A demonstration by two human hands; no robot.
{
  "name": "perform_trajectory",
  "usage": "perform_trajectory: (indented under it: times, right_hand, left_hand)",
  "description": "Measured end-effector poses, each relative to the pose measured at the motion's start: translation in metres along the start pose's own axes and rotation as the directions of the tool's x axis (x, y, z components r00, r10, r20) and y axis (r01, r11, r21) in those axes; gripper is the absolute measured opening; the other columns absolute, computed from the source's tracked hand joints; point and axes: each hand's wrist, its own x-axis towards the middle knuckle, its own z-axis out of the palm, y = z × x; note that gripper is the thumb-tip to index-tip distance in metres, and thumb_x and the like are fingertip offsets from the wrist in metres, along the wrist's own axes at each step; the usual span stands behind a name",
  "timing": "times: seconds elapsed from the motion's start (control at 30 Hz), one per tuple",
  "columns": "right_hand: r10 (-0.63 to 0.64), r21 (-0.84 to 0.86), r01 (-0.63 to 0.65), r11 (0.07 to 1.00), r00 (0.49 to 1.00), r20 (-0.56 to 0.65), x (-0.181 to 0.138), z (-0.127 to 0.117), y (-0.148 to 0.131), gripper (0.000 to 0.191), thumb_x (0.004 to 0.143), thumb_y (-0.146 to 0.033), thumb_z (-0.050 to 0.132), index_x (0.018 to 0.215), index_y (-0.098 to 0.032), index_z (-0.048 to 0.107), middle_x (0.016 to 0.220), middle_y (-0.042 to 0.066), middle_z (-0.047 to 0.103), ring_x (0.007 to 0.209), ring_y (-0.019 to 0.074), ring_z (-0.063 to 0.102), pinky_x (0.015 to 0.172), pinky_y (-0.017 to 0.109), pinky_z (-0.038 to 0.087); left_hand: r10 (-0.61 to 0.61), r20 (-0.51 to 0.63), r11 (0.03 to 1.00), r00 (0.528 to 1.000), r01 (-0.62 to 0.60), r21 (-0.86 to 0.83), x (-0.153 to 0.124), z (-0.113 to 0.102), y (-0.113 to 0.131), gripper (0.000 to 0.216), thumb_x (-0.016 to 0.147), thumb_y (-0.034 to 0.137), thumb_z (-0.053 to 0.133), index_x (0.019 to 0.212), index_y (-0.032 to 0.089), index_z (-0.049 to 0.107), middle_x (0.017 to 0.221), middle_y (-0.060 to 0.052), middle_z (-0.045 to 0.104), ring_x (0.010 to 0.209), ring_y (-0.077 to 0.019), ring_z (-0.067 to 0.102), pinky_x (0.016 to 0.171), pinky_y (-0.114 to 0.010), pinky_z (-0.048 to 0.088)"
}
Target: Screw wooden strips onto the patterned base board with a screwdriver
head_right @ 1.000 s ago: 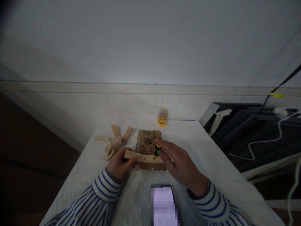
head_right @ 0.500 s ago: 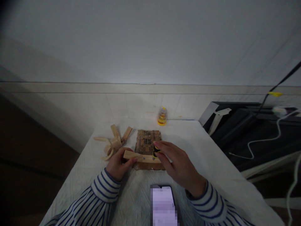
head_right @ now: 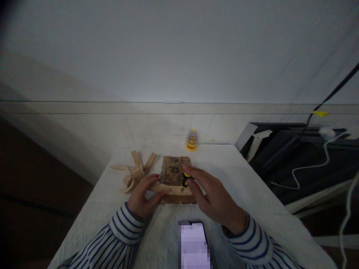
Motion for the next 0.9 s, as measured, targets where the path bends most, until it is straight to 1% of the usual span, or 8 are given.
perform_trajectory:
  times: [0.2,0.47,0.7,0.83,0.9]
  right_hand:
    - [-0.026,0.004,0.026,1.000,1.000,-0.012,0.0019,0.0014,0.0002,0.035,0.086,-0.015,0.046,0.120,-0.024,0.048,0.113,0.007,0.062,0.102,0.0183,0.059,0.086,0.037,0.052]
    - [-0.014,0.040,0.015,0.999,1.000,-0.020,-0.0003,0.0045,0.0020,0.033,0.085,-0.015,0.049,0.117,-0.025,0.049,0.111,0.006,0.062,0.101,0.0176,0.059,0.084,0.036,0.053]
    - [-0.033,0.094,0.035,0.995,0.999,-0.029,0.0010,0.0065,0.0032,0.033,0.084,-0.015,0.052,0.116,-0.026,0.049,0.109,0.005,0.061,0.100,0.0174,0.058,0.085,0.036,0.052]
    - [-0.030,0.112,0.033,0.993,0.999,-0.028,0.0021,0.0044,0.0026,0.033,0.084,-0.016,0.052,0.115,-0.026,0.049,0.108,0.005,0.061,0.100,0.0177,0.058,0.085,0.037,0.051]
    - [-0.023,0.113,0.025,0.993,0.999,-0.024,0.0021,0.0027,0.0019,0.031,0.085,-0.017,0.051,0.115,-0.026,0.049,0.107,0.005,0.061,0.099,0.0175,0.058,0.084,0.036,0.052]
  left_hand:
    - [0.045,0.023,0.997,0.999,-0.047,0.061,0.0005,0.0000,0.0001,0.028,0.075,0.021,0.058,0.102,0.013,0.056,0.101,-0.013,0.059,0.096,-0.0235,0.056,0.084,-0.041,0.048]
    - [0.091,0.042,0.990,0.995,-0.095,0.103,0.0003,-0.0009,-0.0010,0.025,0.077,0.020,0.057,0.101,0.013,0.056,0.099,-0.012,0.058,0.093,-0.0216,0.057,0.082,-0.037,0.050]
    - [0.157,0.009,0.979,0.988,-0.157,0.131,0.0014,0.0008,-0.0016,0.018,0.078,0.021,0.056,0.094,0.014,0.060,0.096,-0.010,0.058,0.089,-0.0200,0.059,0.077,-0.036,0.053]
    - [0.179,0.016,0.970,0.984,-0.179,0.162,0.0008,-0.0009,-0.0008,0.018,0.075,0.018,0.058,0.093,0.014,0.061,0.098,-0.011,0.058,0.090,-0.0207,0.059,0.077,-0.036,0.053]
    - [0.190,0.015,0.963,0.982,-0.189,0.193,0.0027,-0.0035,0.0040,0.019,0.074,0.019,0.059,0.092,0.014,0.063,0.100,-0.012,0.059,0.092,-0.0227,0.059,0.078,-0.039,0.052]
